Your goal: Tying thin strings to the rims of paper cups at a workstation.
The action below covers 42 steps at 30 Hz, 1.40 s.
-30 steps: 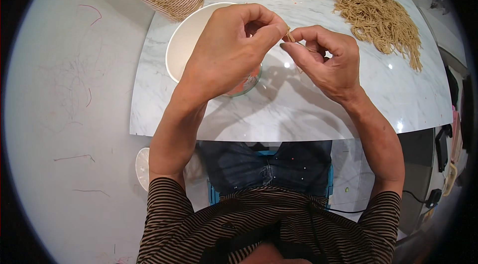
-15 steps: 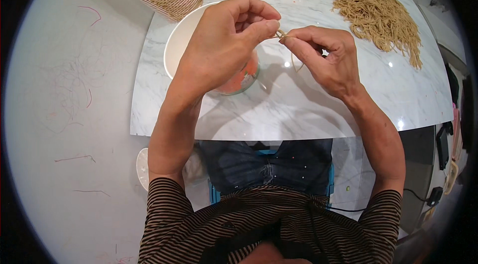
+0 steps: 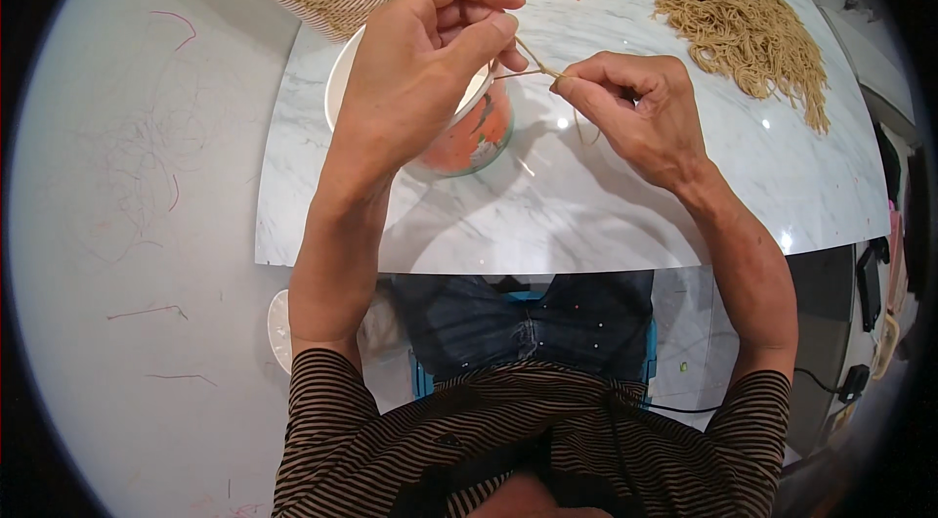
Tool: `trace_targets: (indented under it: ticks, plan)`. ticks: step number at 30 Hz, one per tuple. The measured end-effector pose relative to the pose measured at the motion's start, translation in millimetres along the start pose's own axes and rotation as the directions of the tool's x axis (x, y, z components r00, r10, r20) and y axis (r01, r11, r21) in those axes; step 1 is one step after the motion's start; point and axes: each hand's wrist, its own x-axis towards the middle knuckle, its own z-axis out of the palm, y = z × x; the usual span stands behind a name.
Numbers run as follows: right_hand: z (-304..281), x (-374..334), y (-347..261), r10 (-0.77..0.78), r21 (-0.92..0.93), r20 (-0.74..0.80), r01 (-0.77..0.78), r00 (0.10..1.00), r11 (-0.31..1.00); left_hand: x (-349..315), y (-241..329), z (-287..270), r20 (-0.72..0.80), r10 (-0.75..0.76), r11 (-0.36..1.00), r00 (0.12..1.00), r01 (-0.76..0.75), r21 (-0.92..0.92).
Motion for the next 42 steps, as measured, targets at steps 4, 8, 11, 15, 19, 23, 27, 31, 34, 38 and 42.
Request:
trace_targets:
  ticks: [4, 8, 11, 15, 19, 23, 27, 31, 34, 38, 42]
  plan:
    - [-0.3, 0.1, -0.9, 0.056, -0.011, 0.010, -0.056, 0.998, 0.998, 0.9, -1.5, 0.3, -0.025, -0.020, 0.997, 0.999, 0.018, -0.078]
    - [-2.8, 3.2, -0.2, 0.109, -0.010, 0.036, -0.109, 0.993, 0.994, -1.4, -0.7, -4.3, -0.037, 0.034, 0.999, 0.999, -0.035, -0.012]
    - [-6.3, 5.5, 2.4, 0.163, 0.044, 0.094, -0.167, 0.982, 0.985, -1.9, -0.8, -3.5, -0.018, 0.011, 1.000, 1.000, -0.011, 0.002]
    - [-11.5, 8.8, 8.9, 0.211, 0.088, 0.161, -0.227, 0.964, 0.970, -2.9, -1.7, -4.3, 0.002, -0.019, 1.000, 1.000, 0.019, -0.021]
    - [-13.3, 10.4, 12.1, 0.179, 0.117, 0.146, -0.197, 0.973, 0.973, -4.1, -2.9, -6.4, 0.011, -0.017, 0.999, 1.000, 0.017, -0.032]
    - [-17.7, 11.8, 10.1, 0.220, 0.067, 0.179, -0.235, 0.959, 0.970, -4.9, -4.0, -6.9, 0.011, -0.030, 1.000, 0.999, 0.030, -0.007]
    - [-25.0, 15.0, 2.2, 0.305, 0.234, 0.230, -0.356, 0.924, 0.905, -5.0, -6.5, -13.6, 0.031, -0.033, 0.997, 0.999, 0.031, 0.066]
    - [-28.6, 15.0, 0.9, 0.360, 0.392, 0.236, -0.428, 0.902, 0.814, -8.4, -6.3, -11.0, 0.073, 0.009, 0.987, 0.997, -0.021, 0.160]
    - [-29.8, 15.3, 0.3, 0.331, 0.373, 0.204, -0.386, 0.921, 0.844, -11.9, -4.5, -10.2, 0.096, -0.011, 0.971, 0.995, -0.012, 0.237]
    - [-29.7, 14.0, -1.0, 0.294, 0.207, 0.206, -0.336, 0.933, 0.919, -17.8, 1.8, -6.9, 0.100, 0.014, 0.903, 0.995, -0.055, 0.425]
    - [-24.6, 14.2, 0.3, 0.295, 0.167, 0.214, -0.332, 0.931, 0.928, -19.9, -1.8, -1.1, 0.067, 0.135, 0.794, 0.989, -0.149, 0.590]
